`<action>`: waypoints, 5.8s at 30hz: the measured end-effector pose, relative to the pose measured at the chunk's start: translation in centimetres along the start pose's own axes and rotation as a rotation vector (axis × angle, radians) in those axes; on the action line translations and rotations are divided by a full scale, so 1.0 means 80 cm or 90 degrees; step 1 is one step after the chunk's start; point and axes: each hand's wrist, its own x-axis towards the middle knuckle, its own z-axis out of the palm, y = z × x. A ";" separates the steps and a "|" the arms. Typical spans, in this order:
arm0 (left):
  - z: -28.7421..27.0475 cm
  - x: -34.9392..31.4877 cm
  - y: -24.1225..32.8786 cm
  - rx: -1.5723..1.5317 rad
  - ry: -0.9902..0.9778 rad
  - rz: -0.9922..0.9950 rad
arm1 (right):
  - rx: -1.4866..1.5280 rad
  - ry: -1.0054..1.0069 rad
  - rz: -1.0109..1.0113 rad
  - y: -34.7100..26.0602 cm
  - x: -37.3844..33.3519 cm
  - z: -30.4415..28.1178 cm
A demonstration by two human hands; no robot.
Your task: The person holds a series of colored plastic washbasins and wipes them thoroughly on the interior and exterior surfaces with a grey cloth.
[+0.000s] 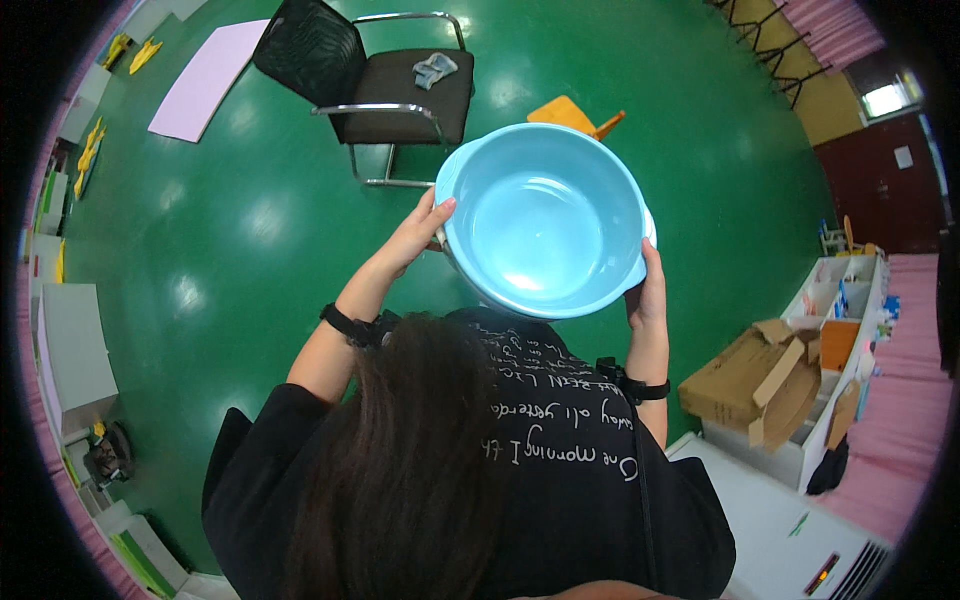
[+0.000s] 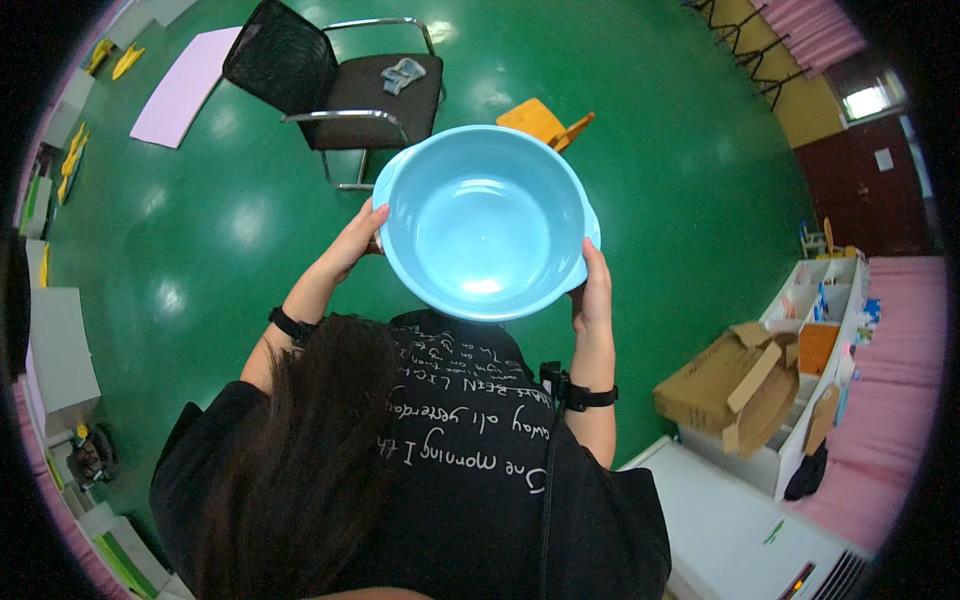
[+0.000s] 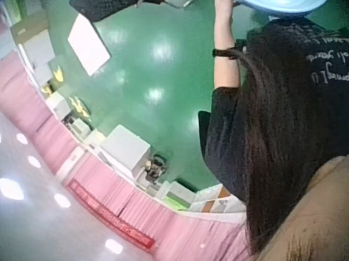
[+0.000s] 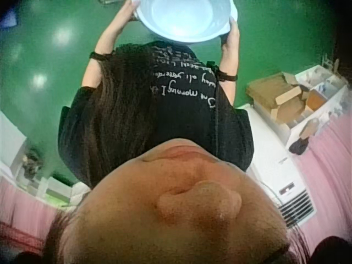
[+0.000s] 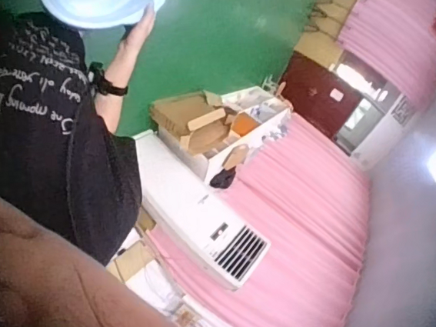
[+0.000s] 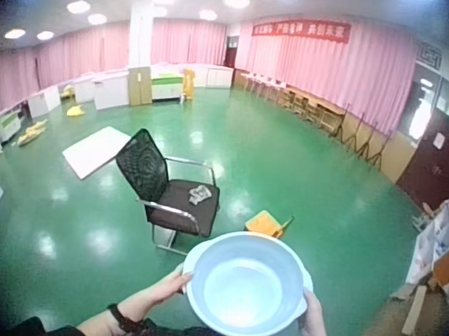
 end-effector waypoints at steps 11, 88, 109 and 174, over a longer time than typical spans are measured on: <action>-0.020 0.268 0.094 -0.061 0.239 0.070 | -0.061 -0.177 0.018 -0.168 0.351 0.097; -0.259 0.965 -0.214 0.270 1.093 -0.399 | -0.610 -1.290 -0.740 0.271 1.205 0.681; -0.246 0.918 -0.186 0.157 1.156 0.285 | -0.807 -1.222 -0.939 0.261 1.179 0.625; -0.434 0.736 -0.064 -0.117 1.229 -0.270 | -0.532 -1.384 -0.234 0.199 1.212 0.619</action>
